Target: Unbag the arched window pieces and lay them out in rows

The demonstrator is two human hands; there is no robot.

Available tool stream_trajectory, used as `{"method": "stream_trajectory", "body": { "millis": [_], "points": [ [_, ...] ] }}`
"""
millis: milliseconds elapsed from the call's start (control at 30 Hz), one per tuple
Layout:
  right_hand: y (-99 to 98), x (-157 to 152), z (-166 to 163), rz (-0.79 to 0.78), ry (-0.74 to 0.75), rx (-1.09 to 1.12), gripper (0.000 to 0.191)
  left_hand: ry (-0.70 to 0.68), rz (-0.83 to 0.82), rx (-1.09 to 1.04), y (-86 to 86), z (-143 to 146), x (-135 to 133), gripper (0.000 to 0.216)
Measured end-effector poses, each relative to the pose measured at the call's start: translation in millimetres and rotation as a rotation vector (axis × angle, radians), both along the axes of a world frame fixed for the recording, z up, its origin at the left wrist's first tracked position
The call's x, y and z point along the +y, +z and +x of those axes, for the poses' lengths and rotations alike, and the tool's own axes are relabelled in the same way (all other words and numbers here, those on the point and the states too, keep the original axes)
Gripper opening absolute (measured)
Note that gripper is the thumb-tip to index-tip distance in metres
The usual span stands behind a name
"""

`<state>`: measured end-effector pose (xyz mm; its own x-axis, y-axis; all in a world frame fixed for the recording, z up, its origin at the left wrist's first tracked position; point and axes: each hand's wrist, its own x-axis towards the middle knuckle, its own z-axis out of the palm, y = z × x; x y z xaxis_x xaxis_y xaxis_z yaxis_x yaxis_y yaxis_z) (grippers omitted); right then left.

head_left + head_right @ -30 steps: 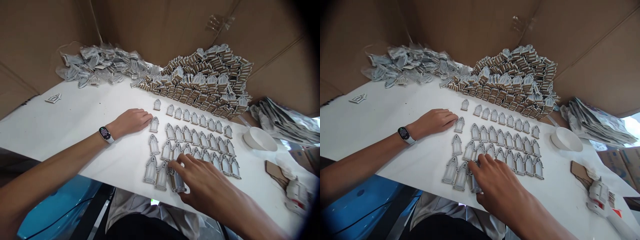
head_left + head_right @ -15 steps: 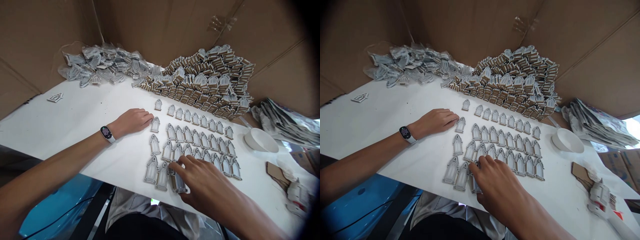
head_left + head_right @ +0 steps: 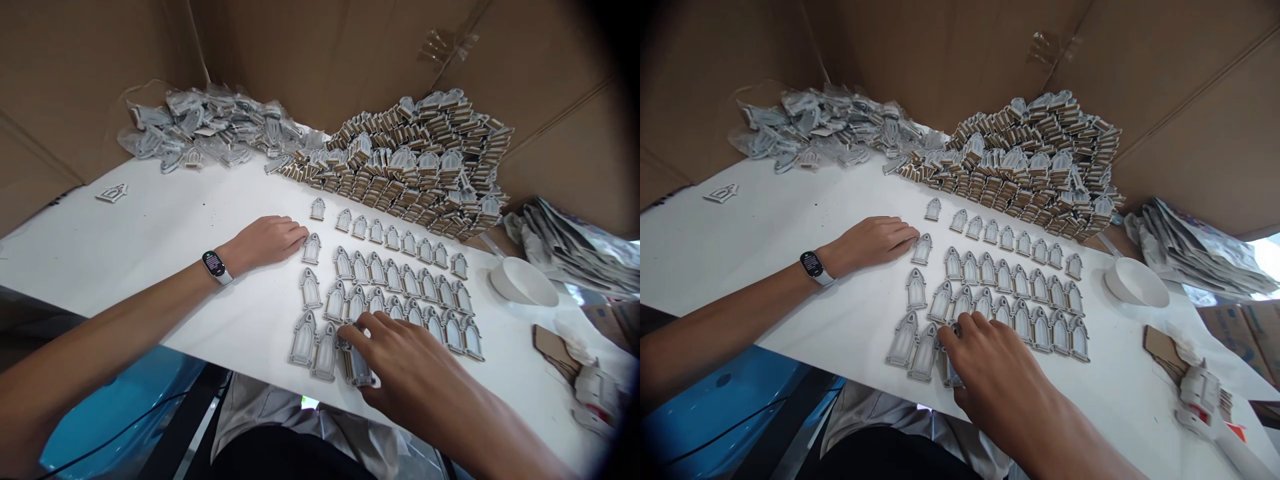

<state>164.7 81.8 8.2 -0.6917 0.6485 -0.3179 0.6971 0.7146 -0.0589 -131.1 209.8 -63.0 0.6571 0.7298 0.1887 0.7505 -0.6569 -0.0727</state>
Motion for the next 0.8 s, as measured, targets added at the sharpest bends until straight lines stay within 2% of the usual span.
{"method": "stream_trajectory", "body": {
  "millis": [233,800],
  "points": [
    [-1.9,-1.2,2.1,0.027,0.001,0.001,0.047,-0.014,0.096,-0.020,-8.1,-0.5,4.5,0.037],
    [-4.1,-2.3,2.5,0.058,0.010,0.021,0.047,-0.024,0.128,-0.008,-5.9,0.7,3.0,0.034]
  ]
}}
